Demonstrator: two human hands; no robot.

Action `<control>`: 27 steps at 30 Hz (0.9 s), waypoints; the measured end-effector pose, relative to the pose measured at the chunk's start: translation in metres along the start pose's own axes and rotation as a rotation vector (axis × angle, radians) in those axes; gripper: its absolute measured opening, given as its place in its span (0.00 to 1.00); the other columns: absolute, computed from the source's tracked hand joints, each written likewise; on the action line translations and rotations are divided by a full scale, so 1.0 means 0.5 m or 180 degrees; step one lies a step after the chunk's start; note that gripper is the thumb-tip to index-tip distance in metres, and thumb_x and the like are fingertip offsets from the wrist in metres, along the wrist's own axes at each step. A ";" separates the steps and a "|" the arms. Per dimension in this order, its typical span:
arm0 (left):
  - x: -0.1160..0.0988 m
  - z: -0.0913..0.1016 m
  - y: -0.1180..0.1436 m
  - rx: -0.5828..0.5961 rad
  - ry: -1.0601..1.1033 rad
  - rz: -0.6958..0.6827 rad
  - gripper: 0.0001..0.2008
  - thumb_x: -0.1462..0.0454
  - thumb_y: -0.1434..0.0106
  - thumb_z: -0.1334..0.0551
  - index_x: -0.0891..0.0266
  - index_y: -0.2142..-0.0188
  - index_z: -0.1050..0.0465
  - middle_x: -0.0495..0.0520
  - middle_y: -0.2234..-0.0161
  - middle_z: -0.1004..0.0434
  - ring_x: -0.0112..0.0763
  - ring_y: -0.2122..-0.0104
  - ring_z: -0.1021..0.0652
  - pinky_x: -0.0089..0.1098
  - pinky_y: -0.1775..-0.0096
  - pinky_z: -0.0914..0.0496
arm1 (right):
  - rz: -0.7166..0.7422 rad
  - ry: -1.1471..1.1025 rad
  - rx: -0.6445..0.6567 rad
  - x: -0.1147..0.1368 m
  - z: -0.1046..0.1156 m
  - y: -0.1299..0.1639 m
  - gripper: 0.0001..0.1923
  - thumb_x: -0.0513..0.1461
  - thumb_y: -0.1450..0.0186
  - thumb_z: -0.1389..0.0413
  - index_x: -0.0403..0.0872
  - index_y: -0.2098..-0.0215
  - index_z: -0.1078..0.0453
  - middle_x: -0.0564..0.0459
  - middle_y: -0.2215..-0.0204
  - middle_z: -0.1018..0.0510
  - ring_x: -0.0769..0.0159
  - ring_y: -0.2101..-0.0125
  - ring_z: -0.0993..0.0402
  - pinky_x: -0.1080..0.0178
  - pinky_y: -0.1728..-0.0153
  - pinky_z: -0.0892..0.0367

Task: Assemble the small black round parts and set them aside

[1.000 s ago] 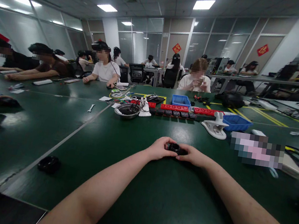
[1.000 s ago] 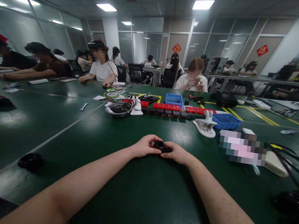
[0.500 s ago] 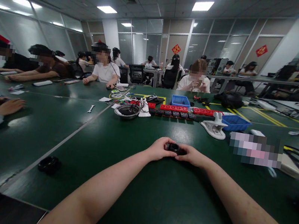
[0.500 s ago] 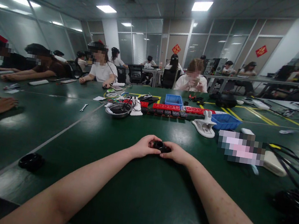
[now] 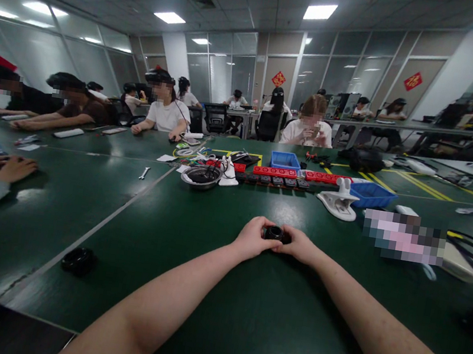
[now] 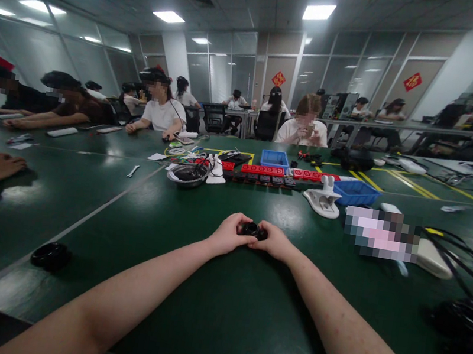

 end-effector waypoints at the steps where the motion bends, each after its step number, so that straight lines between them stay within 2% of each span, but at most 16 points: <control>1: 0.001 -0.003 0.001 -0.0104 -0.0060 0.0027 0.21 0.57 0.58 0.36 0.63 0.65 0.36 0.51 0.68 0.37 0.26 0.71 0.35 0.26 0.72 0.39 | -0.0054 0.0197 -0.0164 0.002 -0.007 -0.001 0.18 0.44 0.57 0.42 0.44 0.72 0.41 0.56 0.77 0.33 0.69 0.75 0.37 0.68 0.76 0.44; 4: 0.004 -0.007 0.002 -0.0388 -0.0178 0.0112 0.21 0.57 0.57 0.37 0.63 0.64 0.37 0.52 0.67 0.37 0.28 0.69 0.34 0.28 0.69 0.39 | -0.0162 0.0870 -0.0754 0.006 -0.025 -0.002 0.18 0.45 0.55 0.43 0.45 0.70 0.39 0.53 0.75 0.32 0.66 0.74 0.37 0.67 0.75 0.45; 6: 0.007 -0.006 0.000 -0.0384 -0.0154 0.0116 0.21 0.57 0.57 0.37 0.63 0.64 0.37 0.52 0.66 0.36 0.28 0.69 0.34 0.28 0.68 0.39 | -0.0128 0.1038 -0.0925 0.009 -0.029 -0.002 0.20 0.46 0.54 0.44 0.45 0.66 0.39 0.51 0.72 0.31 0.64 0.72 0.36 0.66 0.73 0.44; 8: 0.010 -0.001 -0.004 -0.0169 -0.0018 0.0054 0.21 0.57 0.56 0.37 0.64 0.64 0.36 0.52 0.67 0.36 0.27 0.70 0.34 0.28 0.69 0.39 | 0.0014 0.0849 -0.0728 0.011 -0.023 0.000 0.24 0.46 0.55 0.43 0.45 0.62 0.39 0.50 0.69 0.30 0.62 0.69 0.35 0.64 0.70 0.43; 12: 0.017 0.013 -0.012 0.0376 0.0390 -0.0064 0.21 0.58 0.57 0.37 0.64 0.63 0.36 0.52 0.66 0.35 0.25 0.72 0.34 0.27 0.70 0.39 | 0.0495 -0.0064 0.0211 0.014 0.005 0.005 0.24 0.43 0.52 0.43 0.45 0.58 0.38 0.50 0.63 0.30 0.62 0.63 0.35 0.62 0.63 0.41; 15: 0.021 0.017 -0.015 0.0525 0.0588 -0.0044 0.21 0.60 0.57 0.36 0.64 0.62 0.35 0.52 0.67 0.34 0.23 0.73 0.35 0.26 0.70 0.39 | 0.0495 -0.0533 0.0642 0.015 0.019 0.007 0.23 0.41 0.51 0.45 0.44 0.56 0.39 0.51 0.61 0.30 0.63 0.62 0.35 0.61 0.61 0.41; 27: 0.024 0.016 -0.018 0.0572 0.0613 -0.0092 0.22 0.59 0.57 0.36 0.64 0.61 0.35 0.51 0.70 0.35 0.21 0.76 0.37 0.24 0.74 0.40 | 0.0298 -0.0841 0.0843 0.010 0.021 0.007 0.20 0.39 0.51 0.45 0.43 0.59 0.37 0.52 0.64 0.29 0.64 0.64 0.34 0.62 0.62 0.40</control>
Point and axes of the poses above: each hand's wrist, its own y-axis away from the middle knuckle, its own z-axis out of the back of the hand, x = y × z, the point moved 1 cm from there along -y, towards the middle knuckle
